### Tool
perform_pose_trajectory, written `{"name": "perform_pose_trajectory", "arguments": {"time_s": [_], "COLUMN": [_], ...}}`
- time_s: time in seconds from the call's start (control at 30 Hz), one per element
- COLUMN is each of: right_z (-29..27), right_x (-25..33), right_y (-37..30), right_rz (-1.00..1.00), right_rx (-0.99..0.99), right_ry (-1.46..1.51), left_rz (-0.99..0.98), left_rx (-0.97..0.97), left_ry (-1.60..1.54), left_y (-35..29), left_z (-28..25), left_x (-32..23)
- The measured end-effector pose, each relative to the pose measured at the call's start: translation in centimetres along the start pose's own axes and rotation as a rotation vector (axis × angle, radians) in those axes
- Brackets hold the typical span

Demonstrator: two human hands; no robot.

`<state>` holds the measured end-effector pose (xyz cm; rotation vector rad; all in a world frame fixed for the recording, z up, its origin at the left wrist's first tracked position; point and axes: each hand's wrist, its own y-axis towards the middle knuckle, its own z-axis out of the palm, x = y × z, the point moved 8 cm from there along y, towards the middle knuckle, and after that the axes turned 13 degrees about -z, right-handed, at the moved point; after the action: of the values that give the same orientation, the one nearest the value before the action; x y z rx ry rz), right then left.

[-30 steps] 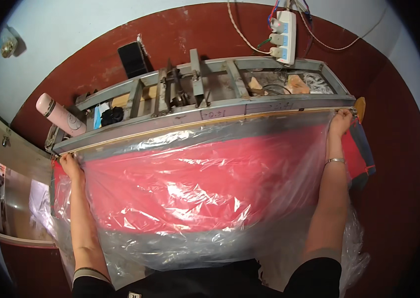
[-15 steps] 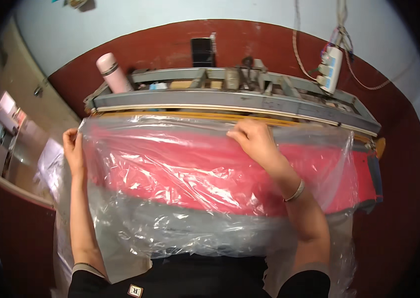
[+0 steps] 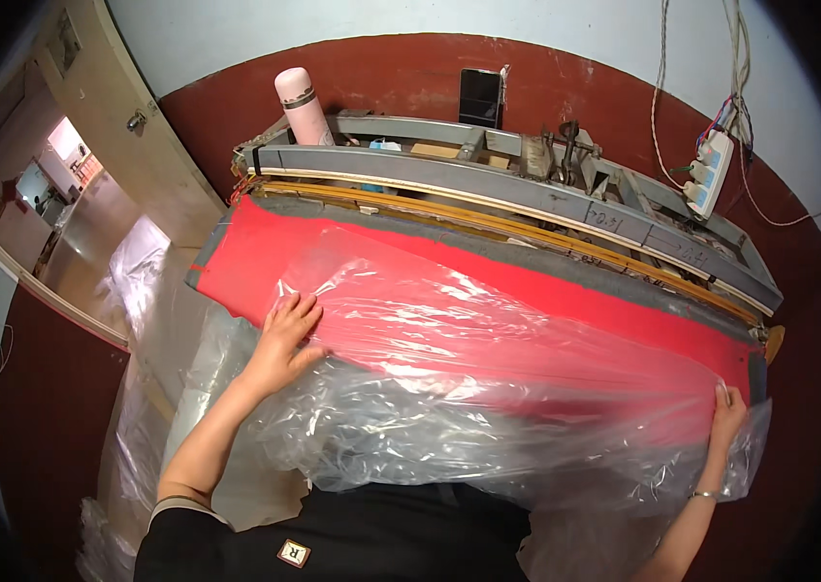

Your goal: The person aligns and heat-seals plastic sheets using a sealing machine, then gathers, unfolds, and organizes the plastic sheets on the floor by hand.

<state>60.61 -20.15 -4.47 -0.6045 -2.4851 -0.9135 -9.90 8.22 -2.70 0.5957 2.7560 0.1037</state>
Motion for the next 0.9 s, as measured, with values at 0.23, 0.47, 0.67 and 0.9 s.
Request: {"name": "perform_pose_trajectory", "arguments": {"time_s": [0.23,0.47,0.67,0.9], "right_z": [-1.0,-1.0,-1.2,-1.2], "right_x": [-2.0,-2.5,-3.9,-5.6], "right_y": [-0.1,-0.4,-0.1,1.6], "right_rz": [-0.036,0.022,0.013,0.014], "right_rx": [-0.125,-0.1,-0.122,-0.2], "right_ry": [-0.018,0.011,0.082,0.18], "left_rz": [0.044,0.156,-0.096,-0.231], "left_rx": [-0.018,-0.002,-0.372,-0.297], "left_ry": [0.038,0.035,-0.48,-0.216], "left_y": [6.3,11.0,16.6,19.9], "left_z": [1.5,2.6,0.7,1.8], "left_x": [0.3,-1.4,3.3,4.7]}}
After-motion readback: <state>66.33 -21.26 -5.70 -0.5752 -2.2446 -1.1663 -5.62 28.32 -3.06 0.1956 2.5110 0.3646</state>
